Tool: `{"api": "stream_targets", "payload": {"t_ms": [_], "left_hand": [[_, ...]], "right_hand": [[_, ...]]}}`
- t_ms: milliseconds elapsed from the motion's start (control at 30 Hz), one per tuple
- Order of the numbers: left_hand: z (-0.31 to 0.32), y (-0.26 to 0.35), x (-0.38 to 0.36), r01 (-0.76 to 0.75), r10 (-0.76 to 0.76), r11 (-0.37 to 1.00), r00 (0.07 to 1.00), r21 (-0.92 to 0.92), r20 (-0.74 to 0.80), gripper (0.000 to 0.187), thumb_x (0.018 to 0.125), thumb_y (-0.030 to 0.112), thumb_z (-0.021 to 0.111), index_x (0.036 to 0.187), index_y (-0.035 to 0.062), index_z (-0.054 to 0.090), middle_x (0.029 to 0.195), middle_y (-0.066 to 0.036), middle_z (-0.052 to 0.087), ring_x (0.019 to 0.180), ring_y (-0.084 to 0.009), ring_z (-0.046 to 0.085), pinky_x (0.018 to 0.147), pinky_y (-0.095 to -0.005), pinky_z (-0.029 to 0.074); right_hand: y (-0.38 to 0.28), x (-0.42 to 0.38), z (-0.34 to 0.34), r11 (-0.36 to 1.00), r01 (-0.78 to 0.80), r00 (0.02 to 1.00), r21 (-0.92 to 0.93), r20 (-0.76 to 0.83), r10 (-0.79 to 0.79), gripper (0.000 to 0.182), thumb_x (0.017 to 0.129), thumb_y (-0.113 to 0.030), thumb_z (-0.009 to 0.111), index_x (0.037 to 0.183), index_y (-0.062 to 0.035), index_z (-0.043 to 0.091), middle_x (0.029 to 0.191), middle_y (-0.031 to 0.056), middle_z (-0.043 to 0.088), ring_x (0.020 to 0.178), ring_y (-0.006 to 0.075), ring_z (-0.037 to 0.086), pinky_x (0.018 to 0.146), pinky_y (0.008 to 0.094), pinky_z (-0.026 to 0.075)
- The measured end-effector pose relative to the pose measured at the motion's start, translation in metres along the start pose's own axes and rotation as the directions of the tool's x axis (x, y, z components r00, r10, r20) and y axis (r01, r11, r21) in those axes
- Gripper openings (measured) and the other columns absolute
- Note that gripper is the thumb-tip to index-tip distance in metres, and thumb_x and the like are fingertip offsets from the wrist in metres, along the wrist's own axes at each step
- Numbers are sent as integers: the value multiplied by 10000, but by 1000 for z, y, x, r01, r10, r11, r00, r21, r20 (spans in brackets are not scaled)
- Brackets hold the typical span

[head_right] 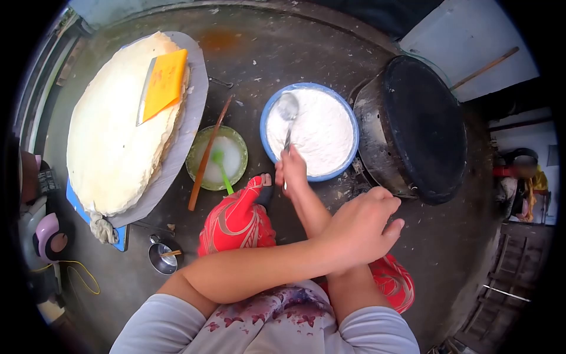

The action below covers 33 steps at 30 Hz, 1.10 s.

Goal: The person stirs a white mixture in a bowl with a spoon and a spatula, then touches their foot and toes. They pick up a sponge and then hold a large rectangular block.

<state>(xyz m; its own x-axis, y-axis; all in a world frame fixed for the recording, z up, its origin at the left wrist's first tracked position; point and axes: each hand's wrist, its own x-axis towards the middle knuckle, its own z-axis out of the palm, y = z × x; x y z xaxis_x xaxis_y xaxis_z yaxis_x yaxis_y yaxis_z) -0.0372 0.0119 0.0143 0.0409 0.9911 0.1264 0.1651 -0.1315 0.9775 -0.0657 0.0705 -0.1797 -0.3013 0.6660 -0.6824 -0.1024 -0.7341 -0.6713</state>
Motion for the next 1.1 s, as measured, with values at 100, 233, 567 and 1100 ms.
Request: {"api": "stream_targets", "payload": {"t_ms": [100, 233, 567, 1100], "left_hand": [[1, -1, 4, 21, -20, 999, 1000, -31, 5, 228, 775, 147, 591, 895, -47, 579, 975, -202, 556, 851, -368, 575, 760, -415, 462], [4, 0, 3, -10, 9, 999, 999, -53, -35, 214, 772, 142, 594, 867, -50, 581, 943, -200, 559, 831, -373, 576, 761, -411, 459], [4, 9, -9, -17, 19, 996, 999, -91, 29, 235, 768, 142, 597, 924, -31, 560, 957, -175, 536, 850, -357, 572, 735, -407, 468], [0, 10, -6, -18, 24, 996, 997, -82, 79, 277, 780, 125, 590, 974, -71, 566, 975, -188, 536, 877, -347, 562, 763, -391, 455]], "right_hand": [[-28, 36, 0, 961, 14, 998, 277, -64, 4, 227, 891, -131, 439, 1110, -76, 414, 596, 22, 410, 377, 70, 289, 323, 221, 244], [-50, 14, -44, 950, -146, 987, 276, 103, 122, 140, 899, -148, 446, 1017, -81, 479, 590, 4, 414, 384, 52, 288, 329, 203, 243], [0, -58, -39, 906, -166, 982, -390, 22, 189, 509, 926, -226, 453, 1400, -173, 274, 567, -21, 406, 369, 66, 317, 321, 221, 266], [-79, -93, -66, 740, -259, 948, -620, -17, 318, 489, 922, -234, 458, 1383, -168, 313, 585, -29, 432, 372, 36, 308, 313, 200, 246]]}}
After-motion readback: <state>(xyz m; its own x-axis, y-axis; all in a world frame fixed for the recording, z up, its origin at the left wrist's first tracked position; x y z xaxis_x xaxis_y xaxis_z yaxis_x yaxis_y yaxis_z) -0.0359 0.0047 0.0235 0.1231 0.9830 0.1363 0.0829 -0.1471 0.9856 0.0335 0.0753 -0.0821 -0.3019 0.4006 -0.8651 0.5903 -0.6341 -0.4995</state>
